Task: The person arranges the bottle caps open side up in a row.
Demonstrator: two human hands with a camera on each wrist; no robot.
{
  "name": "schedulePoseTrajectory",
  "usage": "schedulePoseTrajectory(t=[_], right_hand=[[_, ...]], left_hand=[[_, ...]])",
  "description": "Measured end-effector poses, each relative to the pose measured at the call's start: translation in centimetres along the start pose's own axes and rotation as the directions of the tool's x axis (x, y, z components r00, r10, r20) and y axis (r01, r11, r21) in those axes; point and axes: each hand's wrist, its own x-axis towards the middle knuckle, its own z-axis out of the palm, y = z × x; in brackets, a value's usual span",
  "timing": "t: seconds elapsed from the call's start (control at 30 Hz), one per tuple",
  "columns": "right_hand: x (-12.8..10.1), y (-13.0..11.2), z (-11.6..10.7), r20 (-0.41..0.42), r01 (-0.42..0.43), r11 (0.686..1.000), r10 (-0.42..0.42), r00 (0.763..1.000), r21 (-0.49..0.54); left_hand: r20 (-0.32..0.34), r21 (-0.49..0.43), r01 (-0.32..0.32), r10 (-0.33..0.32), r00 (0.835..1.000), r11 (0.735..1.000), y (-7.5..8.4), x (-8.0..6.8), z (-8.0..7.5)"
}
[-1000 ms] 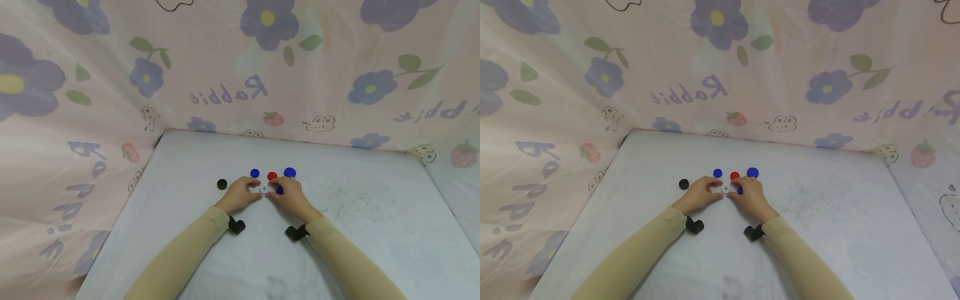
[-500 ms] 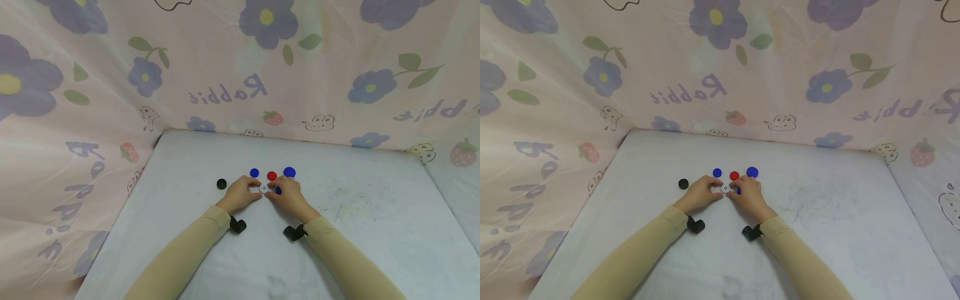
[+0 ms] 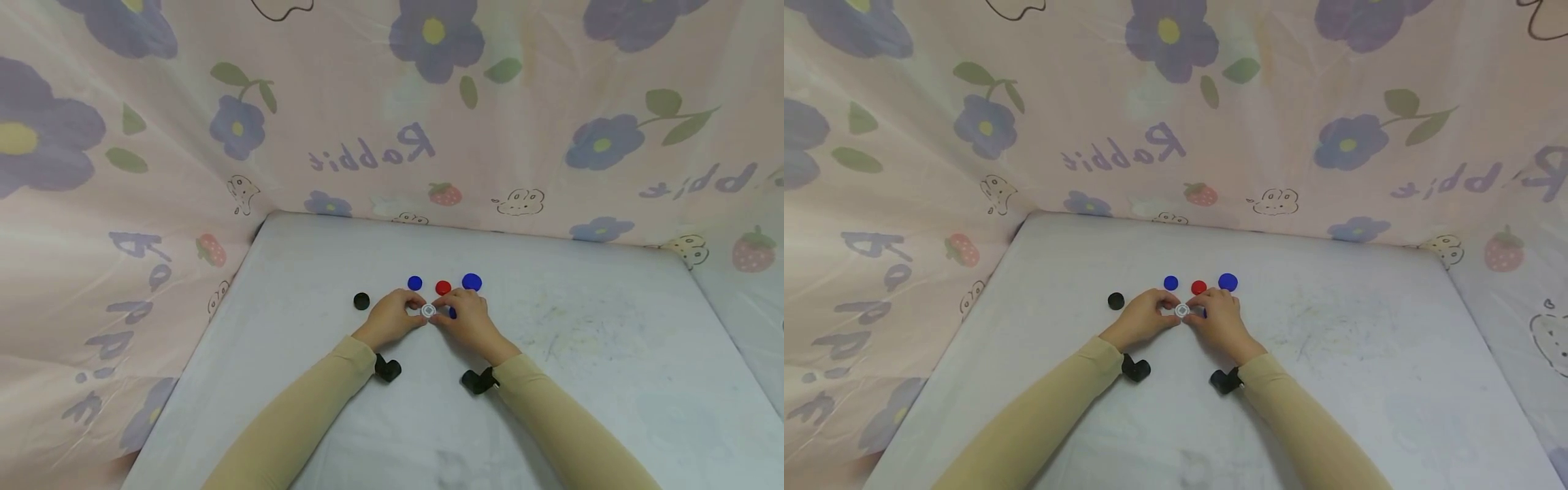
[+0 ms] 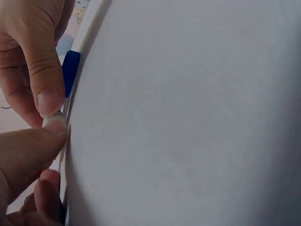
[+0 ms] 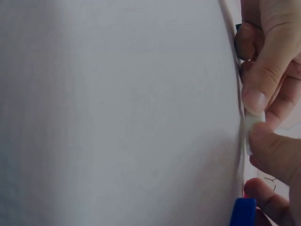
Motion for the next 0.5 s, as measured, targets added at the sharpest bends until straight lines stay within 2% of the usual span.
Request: schedulePoseTrajectory(t=[0.2,0.33,0.5], right_hand=[[-0.1,-0.8,-0.2,-0.041,0.038,0.999,-0.038,0.998,-0.003],[-0.1,-1.2,-0.1,-0.077,0.082,0.997,-0.081,0.994,0.01],[-0.1,-1.7,0.2,-0.06,0.106,0.989,-0.1,0.993,0.107]], left_hand=[[-0.011,-0.103,-0.066,0.065,0.998,0.993,-0.1,-0.8,-0.5],[-0.035,-0.171,-0.067,0.061,0.997,0.983,-0.3,-1.7,-0.9],[-0.051,-0.213,-0.057,0.047,0.998,0.975,-0.4,-2.9,-1.5]])
